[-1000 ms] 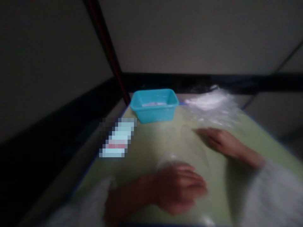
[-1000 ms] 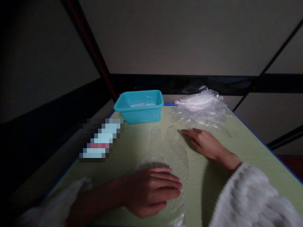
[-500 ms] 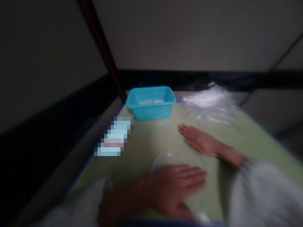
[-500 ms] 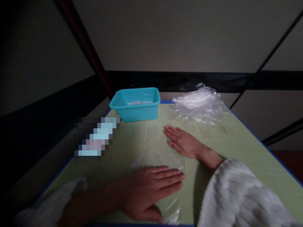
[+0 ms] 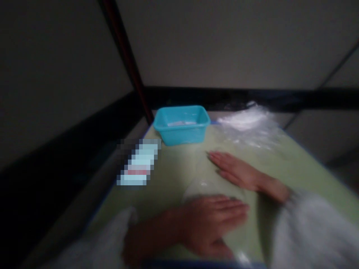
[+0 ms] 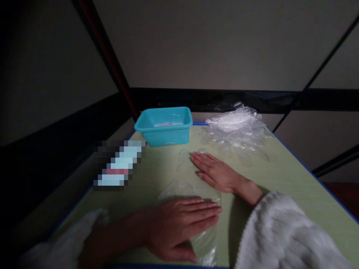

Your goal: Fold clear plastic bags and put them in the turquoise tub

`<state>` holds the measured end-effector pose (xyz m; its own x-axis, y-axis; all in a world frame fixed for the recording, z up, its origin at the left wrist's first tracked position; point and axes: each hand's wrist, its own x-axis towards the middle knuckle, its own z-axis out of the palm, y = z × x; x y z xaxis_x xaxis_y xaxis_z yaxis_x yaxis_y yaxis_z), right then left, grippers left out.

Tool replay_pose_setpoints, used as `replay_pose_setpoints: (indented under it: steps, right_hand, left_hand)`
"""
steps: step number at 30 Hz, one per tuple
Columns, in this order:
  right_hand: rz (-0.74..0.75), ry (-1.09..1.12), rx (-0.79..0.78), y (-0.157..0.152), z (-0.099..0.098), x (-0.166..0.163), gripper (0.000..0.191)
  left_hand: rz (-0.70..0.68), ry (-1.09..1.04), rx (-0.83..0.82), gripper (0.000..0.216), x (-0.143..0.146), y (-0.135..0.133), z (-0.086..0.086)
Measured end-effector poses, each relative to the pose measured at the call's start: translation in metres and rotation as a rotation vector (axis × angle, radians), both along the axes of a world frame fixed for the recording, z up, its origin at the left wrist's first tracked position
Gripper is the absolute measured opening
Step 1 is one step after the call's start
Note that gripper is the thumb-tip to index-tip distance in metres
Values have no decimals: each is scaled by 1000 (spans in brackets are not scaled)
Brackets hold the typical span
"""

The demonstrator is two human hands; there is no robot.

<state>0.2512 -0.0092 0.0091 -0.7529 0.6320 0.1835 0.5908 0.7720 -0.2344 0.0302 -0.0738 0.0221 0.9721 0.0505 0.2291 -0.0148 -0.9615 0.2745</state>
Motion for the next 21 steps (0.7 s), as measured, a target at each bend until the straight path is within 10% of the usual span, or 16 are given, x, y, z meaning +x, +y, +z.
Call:
replay_pose_setpoints:
  steps: [21]
  right_hand:
    - [234, -93, -45, -25, 1, -29, 48]
  left_hand:
    - [-67, 22, -69, 66, 6, -5, -7]
